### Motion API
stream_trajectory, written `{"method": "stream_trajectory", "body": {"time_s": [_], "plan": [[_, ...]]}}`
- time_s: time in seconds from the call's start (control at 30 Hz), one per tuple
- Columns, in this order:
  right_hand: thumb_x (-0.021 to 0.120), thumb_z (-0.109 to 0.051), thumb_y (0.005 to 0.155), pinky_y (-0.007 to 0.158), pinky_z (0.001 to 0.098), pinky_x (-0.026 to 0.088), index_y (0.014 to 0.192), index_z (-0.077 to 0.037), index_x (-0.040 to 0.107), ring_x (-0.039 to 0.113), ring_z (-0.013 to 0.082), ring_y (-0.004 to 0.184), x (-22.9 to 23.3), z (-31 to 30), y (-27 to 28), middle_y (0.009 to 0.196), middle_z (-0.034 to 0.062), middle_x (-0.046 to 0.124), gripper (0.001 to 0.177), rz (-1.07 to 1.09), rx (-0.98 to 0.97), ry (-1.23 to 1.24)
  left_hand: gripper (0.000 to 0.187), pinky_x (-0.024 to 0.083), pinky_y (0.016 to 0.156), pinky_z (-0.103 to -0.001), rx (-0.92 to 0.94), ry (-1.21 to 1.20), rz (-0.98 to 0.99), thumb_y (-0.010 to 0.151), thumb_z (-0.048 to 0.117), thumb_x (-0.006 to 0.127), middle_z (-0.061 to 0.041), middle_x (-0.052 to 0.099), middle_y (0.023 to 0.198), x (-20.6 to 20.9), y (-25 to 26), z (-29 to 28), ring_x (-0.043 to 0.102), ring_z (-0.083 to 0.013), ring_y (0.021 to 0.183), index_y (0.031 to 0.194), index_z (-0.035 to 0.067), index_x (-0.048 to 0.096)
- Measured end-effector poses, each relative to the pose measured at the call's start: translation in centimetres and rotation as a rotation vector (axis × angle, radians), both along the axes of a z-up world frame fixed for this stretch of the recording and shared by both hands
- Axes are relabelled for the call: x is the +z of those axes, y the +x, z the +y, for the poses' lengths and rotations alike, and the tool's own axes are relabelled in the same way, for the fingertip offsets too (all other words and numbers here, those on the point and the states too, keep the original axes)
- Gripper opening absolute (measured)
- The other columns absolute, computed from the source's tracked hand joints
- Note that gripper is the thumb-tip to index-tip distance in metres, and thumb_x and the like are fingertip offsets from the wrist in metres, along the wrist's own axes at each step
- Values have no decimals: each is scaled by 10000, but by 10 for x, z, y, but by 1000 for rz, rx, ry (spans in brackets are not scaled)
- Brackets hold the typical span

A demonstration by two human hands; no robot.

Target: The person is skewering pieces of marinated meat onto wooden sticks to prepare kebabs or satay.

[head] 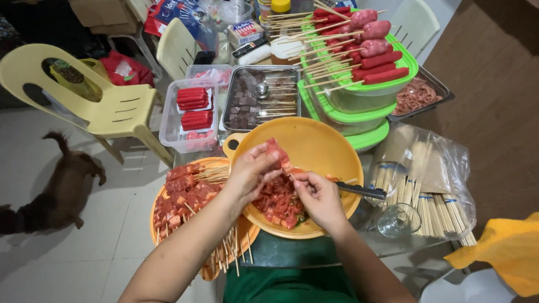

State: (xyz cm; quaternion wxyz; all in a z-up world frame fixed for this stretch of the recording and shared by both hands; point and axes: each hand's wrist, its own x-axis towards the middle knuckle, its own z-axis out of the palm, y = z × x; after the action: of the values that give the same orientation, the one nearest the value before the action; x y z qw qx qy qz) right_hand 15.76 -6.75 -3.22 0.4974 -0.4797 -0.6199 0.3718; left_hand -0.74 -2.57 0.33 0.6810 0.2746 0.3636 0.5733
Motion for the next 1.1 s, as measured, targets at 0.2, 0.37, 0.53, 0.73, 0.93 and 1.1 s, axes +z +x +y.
{"method": "stream_trajectory", "body": {"time_s": [0.2, 0.37, 0.53, 0.73, 0.93, 1.1], "plan": [[603, -64, 876, 311, 215, 446, 1020, 21, 671, 526, 103, 355, 6, -9, -6, 619, 119, 669, 180, 256, 82, -175, 514, 591, 712, -387, 18, 56, 50, 741, 30, 769, -175, 696, 949, -7, 7, -2, 707, -253, 769, 1207, 45, 552], [593, -86, 896, 342, 176, 403, 970, -33, 712, 487, 37, 400, -9, -2, -9, 555, 63, 649, 149, 189, 11, -60, 520, 607, 660, -369, 18, 103, 16, 713, -10, 788, -191, 706, 910, -18, 18, -1, 715, -265, 737, 1188, 7, 576], [560, -63, 910, 323, 177, 383, 898, -23, 703, 480, 70, 354, -16, 5, -11, 496, 62, 595, 149, 257, 29, -88, 515, 611, 664, -376, -47, 137, 72, 706, -26, 785, -193, 707, 881, -28, 19, -3, 712, -250, 743, 1179, -37, 581], [620, -96, 885, 357, 185, 394, 909, -45, 717, 496, 53, 393, -14, 2, -2, 509, 57, 631, 113, 177, 33, -91, 509, 593, 747, -376, 13, 112, 37, 710, -12, 789, -197, 703, 939, -3, 10, -8, 709, -248, 829, 1179, -37, 593], [630, -90, 877, 395, 166, 434, 959, -32, 718, 513, 33, 455, 3, -10, 1, 539, 50, 634, 133, 161, 33, -123, 343, 586, 747, -371, 5, 54, 3, 817, 95, 713, -159, 694, 1050, 7, 1, 1, 698, -255, 909, 1129, 7, 600], [642, -102, 868, 377, 162, 433, 919, -66, 734, 505, 25, 430, -1, -8, 2, 516, 43, 636, 112, 86, -6, -63, 248, 589, 735, -360, 37, 39, 7, 803, 82, 730, -114, 694, 1080, -2, 7, 1, 692, -234, 941, 1006, 37, 595]]}}
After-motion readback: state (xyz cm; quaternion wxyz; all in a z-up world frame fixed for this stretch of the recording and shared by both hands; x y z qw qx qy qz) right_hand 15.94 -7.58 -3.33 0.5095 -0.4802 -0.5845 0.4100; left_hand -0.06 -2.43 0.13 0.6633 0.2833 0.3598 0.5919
